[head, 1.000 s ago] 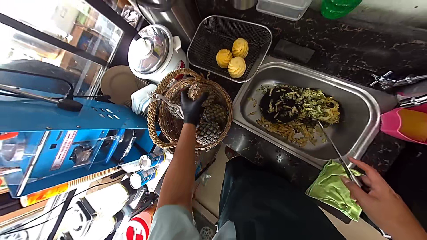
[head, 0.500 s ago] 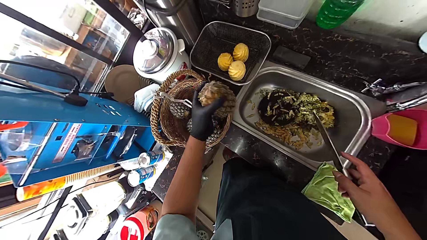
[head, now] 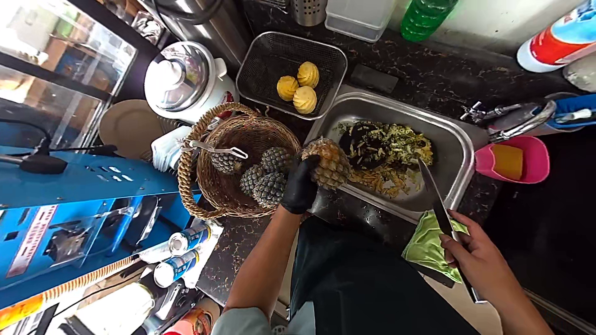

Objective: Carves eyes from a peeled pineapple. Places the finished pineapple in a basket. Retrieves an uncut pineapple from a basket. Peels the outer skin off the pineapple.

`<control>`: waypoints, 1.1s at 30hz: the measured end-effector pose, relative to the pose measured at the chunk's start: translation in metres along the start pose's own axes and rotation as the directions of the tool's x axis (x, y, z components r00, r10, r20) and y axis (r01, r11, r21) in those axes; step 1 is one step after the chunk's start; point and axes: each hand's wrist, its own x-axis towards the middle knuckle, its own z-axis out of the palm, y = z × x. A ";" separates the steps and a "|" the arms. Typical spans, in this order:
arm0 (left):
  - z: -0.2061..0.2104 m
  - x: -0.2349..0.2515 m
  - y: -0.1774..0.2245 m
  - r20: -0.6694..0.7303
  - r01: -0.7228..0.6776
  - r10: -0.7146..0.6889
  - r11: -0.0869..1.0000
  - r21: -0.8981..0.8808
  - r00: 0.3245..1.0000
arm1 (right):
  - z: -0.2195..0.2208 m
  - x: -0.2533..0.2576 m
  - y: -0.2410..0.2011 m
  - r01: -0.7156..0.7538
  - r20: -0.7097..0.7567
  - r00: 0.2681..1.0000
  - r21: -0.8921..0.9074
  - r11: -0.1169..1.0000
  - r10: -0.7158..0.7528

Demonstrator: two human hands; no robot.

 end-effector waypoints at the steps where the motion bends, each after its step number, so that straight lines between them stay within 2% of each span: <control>1: 0.003 0.003 -0.006 -0.005 -0.047 0.047 0.998 0.040 0.999 | 0.001 -0.002 0.000 -0.010 -0.011 1.000 0.002 1.000 0.010; 4: 0.007 0.013 -0.016 0.064 -0.157 0.150 0.978 0.134 0.987 | 0.005 -0.007 0.000 -0.050 -0.035 0.998 0.009 0.999 0.051; 7: 0.011 0.020 -0.016 0.149 -0.153 0.127 0.973 0.174 0.981 | 0.008 -0.013 0.004 -0.092 -0.063 0.994 0.040 0.995 0.094; 11: 0.011 0.031 -0.010 0.237 -0.039 -0.014 0.976 0.216 0.971 | 0.015 -0.018 0.002 -0.118 -0.104 0.987 0.061 0.991 0.124; 14: 0.013 0.036 -0.007 0.241 0.069 -0.126 0.970 0.232 0.962 | 0.021 -0.022 -0.003 -0.138 -0.129 0.981 0.064 0.988 0.146; 19: 0.015 0.044 -0.013 0.302 0.094 -0.148 0.978 0.188 0.942 | 0.032 -0.024 -0.012 -0.151 -0.146 0.976 0.084 0.985 0.163; 23: 0.013 0.053 -0.021 0.330 0.050 -0.105 0.984 0.172 0.938 | 0.038 -0.028 -0.018 -0.172 -0.170 0.968 0.097 0.980 0.186; 27: 0.010 0.056 -0.017 0.356 0.159 -0.194 0.979 0.126 0.914 | 0.040 -0.029 -0.018 -0.197 -0.167 0.964 0.086 0.977 0.209; 30: 0.003 0.048 -0.006 0.327 0.287 -0.281 0.957 0.028 0.902 | 0.030 -0.013 -0.022 -0.240 -0.104 0.967 -0.061 0.969 0.233; 33: -0.017 0.037 -0.002 0.259 0.275 -0.277 0.960 0.044 0.925 | 0.025 0.044 -0.042 -0.219 0.011 0.972 -0.326 0.920 0.235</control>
